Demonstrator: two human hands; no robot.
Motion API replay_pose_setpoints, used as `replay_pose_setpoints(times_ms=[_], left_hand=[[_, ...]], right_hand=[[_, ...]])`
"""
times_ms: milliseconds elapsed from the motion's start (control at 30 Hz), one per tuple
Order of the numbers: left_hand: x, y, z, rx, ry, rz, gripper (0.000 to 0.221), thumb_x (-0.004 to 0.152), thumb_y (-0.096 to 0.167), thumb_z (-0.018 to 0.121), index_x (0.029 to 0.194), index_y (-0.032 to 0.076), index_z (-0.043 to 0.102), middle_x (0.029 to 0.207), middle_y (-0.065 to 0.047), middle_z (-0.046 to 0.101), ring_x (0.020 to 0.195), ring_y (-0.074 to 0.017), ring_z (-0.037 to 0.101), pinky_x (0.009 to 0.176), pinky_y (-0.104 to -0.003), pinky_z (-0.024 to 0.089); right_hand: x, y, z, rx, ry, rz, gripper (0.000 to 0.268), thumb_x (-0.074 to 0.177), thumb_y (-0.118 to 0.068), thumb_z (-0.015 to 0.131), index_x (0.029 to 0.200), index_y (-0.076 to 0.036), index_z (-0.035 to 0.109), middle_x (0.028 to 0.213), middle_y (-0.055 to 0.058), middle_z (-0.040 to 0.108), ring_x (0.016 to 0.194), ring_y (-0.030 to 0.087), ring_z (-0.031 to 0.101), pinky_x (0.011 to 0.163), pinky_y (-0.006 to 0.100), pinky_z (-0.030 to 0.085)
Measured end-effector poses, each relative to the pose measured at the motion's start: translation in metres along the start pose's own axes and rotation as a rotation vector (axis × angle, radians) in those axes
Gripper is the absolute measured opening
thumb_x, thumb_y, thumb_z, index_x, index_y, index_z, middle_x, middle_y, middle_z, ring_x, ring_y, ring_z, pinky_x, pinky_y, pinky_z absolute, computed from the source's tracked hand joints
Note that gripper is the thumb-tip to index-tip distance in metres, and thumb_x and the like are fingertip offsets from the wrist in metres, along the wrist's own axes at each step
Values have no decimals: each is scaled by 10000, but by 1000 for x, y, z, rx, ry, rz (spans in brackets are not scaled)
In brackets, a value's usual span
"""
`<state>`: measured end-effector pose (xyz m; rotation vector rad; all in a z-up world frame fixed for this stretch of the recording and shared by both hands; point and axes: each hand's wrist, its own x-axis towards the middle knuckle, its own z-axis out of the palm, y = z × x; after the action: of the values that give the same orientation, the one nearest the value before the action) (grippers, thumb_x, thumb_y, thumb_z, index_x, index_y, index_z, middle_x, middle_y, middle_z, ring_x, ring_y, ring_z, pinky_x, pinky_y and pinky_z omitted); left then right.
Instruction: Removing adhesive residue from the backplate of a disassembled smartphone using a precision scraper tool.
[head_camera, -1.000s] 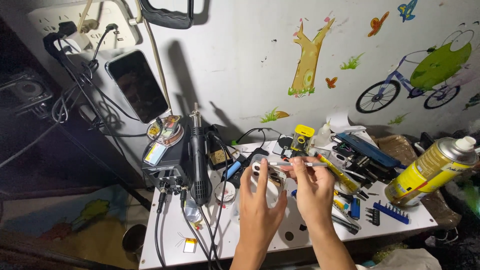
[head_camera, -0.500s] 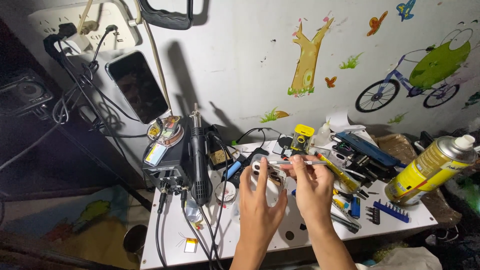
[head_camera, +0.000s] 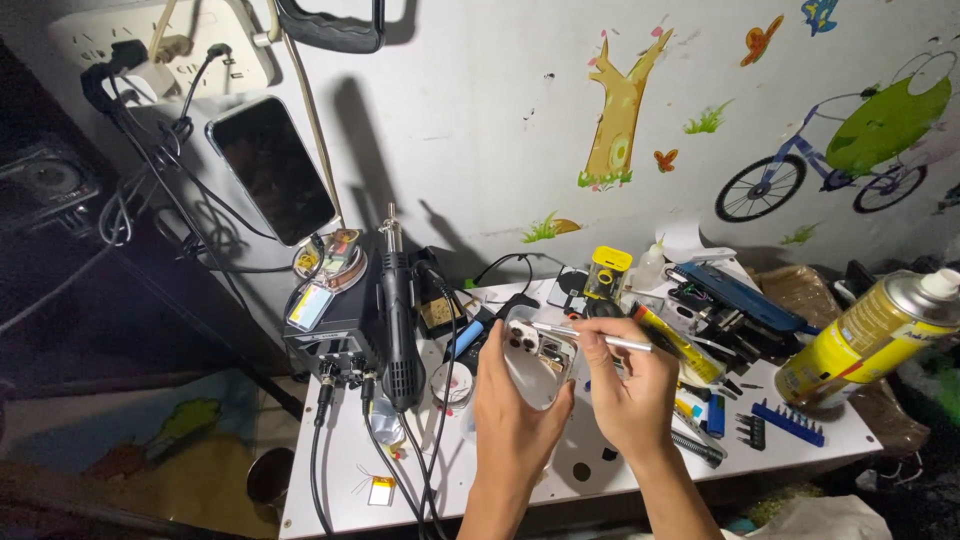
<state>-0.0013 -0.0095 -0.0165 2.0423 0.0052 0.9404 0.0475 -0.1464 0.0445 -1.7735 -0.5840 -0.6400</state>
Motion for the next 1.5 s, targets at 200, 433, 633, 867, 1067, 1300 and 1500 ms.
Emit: replay_pose_setpoints(times_ms=[200,433,633,867,1067,1300,1500], left_hand=[[5,5,-5,-29,-15,47,951,960,235,904,1701,-34,372,1629,-275,572,1494,-407,612,1261,-504,516],[7,-1,-2,15,-84,-20,971,929,272,910,1718,25,401,1597,-242,569,1456,-401,602,1230,-518,505],[9,-1,-4,28,-76,17,955,926,244,922,1721,51,432,1579,-230,583,1423,-410,612,1203,-521,517],[12,0,-9,-32,-159,44,924,943,154,891,1734,52,424,1596,-203,582,1432,-408,585,1212,-541,496],[18,3,-15,-80,-136,120,842,998,125,864,1714,15,436,1577,-218,597,1404,-423,613,1232,-538,486],[17,-3,-18,-82,-185,81,870,969,121,866,1722,42,439,1578,-204,602,1408,-392,597,1197,-507,494],[16,-4,-16,-119,-79,72,840,955,229,884,1671,9,506,1578,-215,639,1452,-390,646,1234,-507,517]], right_hand=[[4,25,-2,200,-82,-31,211,1132,-138,631,1143,33,755,1132,209,859,1103,331,871,932,383,738],[9,24,3,97,28,-38,226,1157,-155,623,1154,45,728,1070,213,830,963,290,853,809,342,688],[19,35,3,56,30,-216,193,1185,-73,545,1123,72,656,1043,244,795,970,344,826,855,388,705],[53,18,0,3,-30,-121,283,1239,-157,436,1115,45,591,985,185,729,841,283,763,771,362,616],[85,-4,4,-110,-133,-78,338,1263,-228,388,1093,7,562,925,132,699,672,234,675,687,346,488],[110,-13,12,-10,-174,-151,391,1268,-236,342,1059,10,563,765,106,672,641,259,731,720,372,586],[110,2,-6,37,-77,-168,235,1300,-195,485,1215,15,547,1010,147,667,859,260,738,777,350,600]])
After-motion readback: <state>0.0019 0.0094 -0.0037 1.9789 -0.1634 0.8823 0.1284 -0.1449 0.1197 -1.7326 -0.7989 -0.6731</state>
